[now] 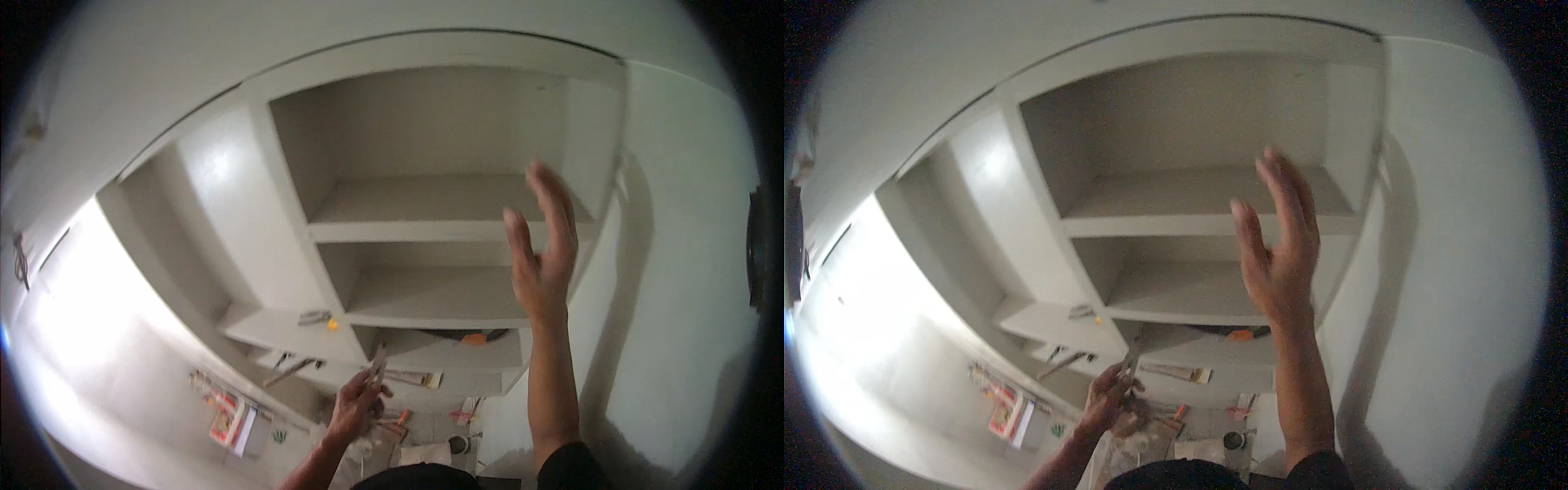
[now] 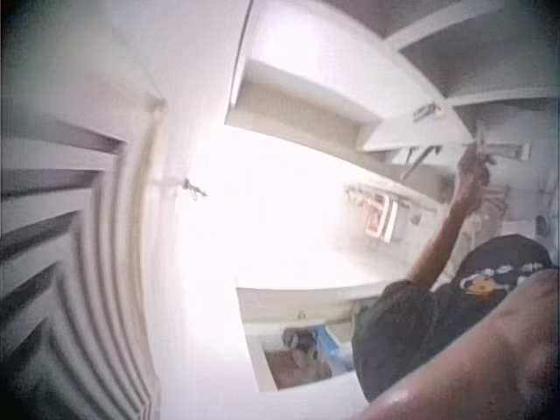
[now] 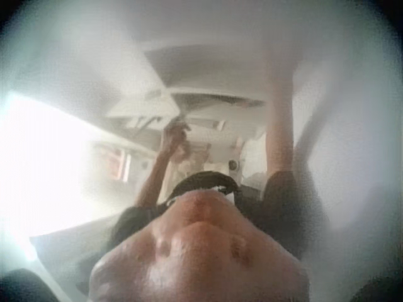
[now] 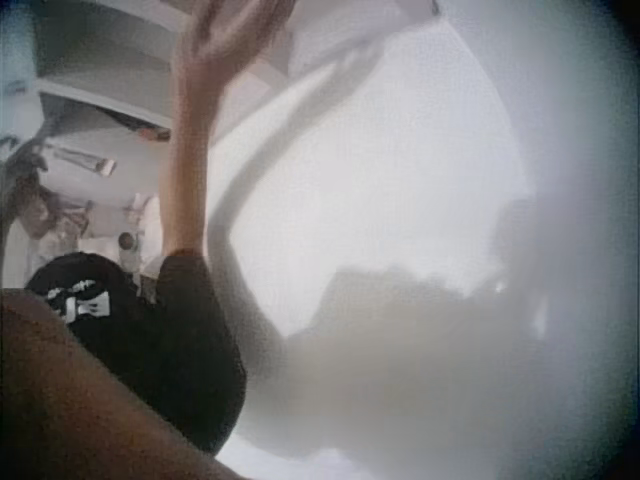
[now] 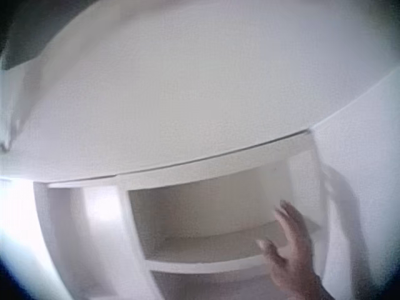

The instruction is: The person clears debris from a white wall cabinet, then uses a screwdriver to fasten screws into the top edge of the cabinet. The person handles a cardboard box, a cloth, and a screwdriver during the task.

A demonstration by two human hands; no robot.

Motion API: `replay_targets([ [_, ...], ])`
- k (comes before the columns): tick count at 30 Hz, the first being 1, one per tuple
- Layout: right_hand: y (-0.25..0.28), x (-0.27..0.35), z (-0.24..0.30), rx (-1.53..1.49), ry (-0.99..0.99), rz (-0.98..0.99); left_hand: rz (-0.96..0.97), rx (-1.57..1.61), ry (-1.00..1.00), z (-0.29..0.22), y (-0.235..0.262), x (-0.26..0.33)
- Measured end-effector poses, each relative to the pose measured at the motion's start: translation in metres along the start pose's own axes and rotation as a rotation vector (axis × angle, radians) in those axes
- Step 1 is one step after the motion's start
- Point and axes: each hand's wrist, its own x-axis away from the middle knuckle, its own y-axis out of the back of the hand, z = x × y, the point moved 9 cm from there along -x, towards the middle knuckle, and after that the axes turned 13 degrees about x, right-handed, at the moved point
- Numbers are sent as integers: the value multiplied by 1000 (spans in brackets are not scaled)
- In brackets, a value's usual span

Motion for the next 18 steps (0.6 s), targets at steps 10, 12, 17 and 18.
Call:
replay_targets([
  [10,-14,-115,-76,652,-54,-121,3,-550,-205,-56,33,-3],
  [12,-17,-115,-84,691,-71,-90,37,-398,-348,-79,41,-15],
  [17,-14,-112,-90,695,-87,-16,86,-875,-656,-185,-28,-9],
  [18,-16,-111,-88,667,-78,-20,129,-974,-784,-208,-50,-2],
])
